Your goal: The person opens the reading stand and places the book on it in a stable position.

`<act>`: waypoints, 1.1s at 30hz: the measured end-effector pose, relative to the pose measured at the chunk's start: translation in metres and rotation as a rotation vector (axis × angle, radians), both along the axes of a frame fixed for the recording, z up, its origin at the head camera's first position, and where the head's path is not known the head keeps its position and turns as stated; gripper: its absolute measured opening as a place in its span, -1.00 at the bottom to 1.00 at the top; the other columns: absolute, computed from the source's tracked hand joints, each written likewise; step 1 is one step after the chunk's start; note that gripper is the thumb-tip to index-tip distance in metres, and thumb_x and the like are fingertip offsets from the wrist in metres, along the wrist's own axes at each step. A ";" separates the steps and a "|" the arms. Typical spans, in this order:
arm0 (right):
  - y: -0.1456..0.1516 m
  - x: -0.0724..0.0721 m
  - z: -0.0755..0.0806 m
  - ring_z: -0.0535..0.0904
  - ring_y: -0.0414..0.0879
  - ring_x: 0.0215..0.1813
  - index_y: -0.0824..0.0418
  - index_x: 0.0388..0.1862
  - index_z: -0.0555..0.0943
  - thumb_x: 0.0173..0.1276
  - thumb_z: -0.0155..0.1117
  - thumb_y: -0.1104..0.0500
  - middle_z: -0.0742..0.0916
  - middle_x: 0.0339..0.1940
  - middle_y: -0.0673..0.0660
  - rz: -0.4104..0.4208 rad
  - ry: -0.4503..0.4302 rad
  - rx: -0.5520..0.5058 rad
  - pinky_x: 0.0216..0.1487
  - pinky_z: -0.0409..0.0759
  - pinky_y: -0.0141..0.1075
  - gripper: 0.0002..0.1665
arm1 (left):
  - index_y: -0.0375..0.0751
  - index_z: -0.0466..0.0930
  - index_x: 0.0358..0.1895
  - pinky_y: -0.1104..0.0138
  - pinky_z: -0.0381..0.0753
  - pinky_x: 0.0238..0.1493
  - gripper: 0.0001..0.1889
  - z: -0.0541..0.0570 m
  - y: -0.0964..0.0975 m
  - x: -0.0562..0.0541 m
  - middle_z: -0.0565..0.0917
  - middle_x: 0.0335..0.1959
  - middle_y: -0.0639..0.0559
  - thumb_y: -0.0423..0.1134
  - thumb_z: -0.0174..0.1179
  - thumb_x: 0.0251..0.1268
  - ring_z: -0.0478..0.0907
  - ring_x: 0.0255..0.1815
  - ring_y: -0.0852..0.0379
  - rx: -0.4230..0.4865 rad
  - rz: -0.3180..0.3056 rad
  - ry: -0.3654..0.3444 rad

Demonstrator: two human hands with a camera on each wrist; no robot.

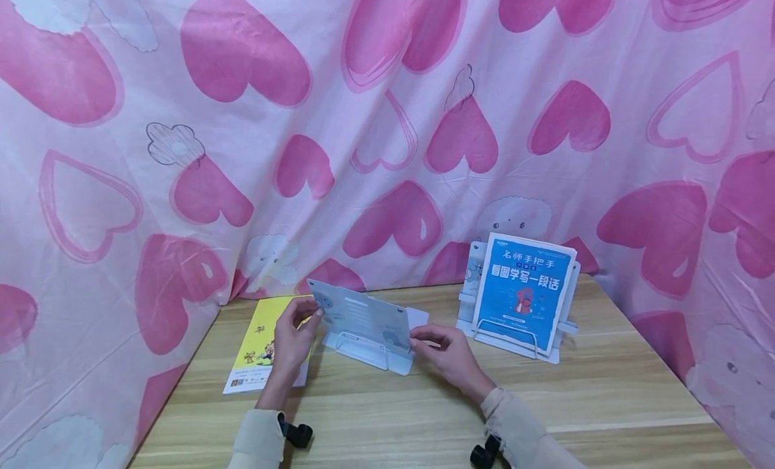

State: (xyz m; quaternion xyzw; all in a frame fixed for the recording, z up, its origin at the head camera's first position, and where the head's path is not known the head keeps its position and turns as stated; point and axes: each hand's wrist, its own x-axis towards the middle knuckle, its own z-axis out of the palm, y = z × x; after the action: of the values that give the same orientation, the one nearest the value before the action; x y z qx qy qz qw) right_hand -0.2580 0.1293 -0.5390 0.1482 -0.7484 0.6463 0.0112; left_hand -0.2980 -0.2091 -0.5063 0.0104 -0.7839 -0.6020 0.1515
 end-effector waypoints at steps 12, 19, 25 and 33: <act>-0.006 0.012 0.001 0.74 -0.06 0.27 -0.10 0.07 0.85 0.49 0.50 -0.03 0.86 0.12 -0.05 0.073 -0.007 0.039 0.23 0.77 -0.32 -0.77 | -0.18 0.63 0.19 0.08 0.59 0.48 -0.76 -0.008 0.007 -0.013 0.74 0.14 -0.15 -0.35 0.31 0.56 0.65 0.25 -0.01 -0.017 0.013 0.047; -0.016 0.019 0.005 0.77 -0.13 0.18 -0.11 0.03 0.86 0.48 0.52 -0.02 0.88 0.07 -0.10 0.062 0.059 0.076 0.12 0.80 -0.33 -0.80 | -0.26 0.67 0.17 0.38 0.68 0.26 -0.75 -0.012 0.015 -0.024 0.79 0.07 -0.26 -0.39 0.33 0.53 0.72 0.14 0.01 0.002 0.028 0.104; -0.028 0.026 0.006 0.80 -0.17 0.06 -0.11 -0.02 0.86 0.48 0.52 -0.02 0.88 -0.02 -0.12 0.111 0.136 0.094 0.02 0.84 -0.28 -0.84 | -0.23 0.69 0.23 0.50 0.67 0.24 -0.73 -0.013 0.025 -0.029 0.78 0.16 -0.25 -0.41 0.28 0.56 0.72 0.22 -0.06 0.005 -0.032 0.084; -0.051 0.037 0.007 0.79 -0.20 0.03 -0.17 -0.02 0.84 0.49 0.50 -0.04 0.86 -0.03 -0.13 0.174 0.222 0.110 -0.04 0.86 -0.28 -0.86 | -0.30 0.43 0.58 0.17 0.54 0.54 -0.46 -0.016 0.035 -0.030 0.58 0.50 -0.32 -0.51 0.13 0.60 0.51 0.56 -0.23 -0.027 -0.251 0.064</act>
State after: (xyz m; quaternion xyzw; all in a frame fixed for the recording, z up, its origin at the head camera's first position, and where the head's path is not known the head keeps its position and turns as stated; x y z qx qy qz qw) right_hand -0.2213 0.0781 -0.5321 0.2835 -0.7613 0.5824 0.0297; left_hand -0.3280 -0.1743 -0.5228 -0.1092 -0.7817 -0.6058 0.0999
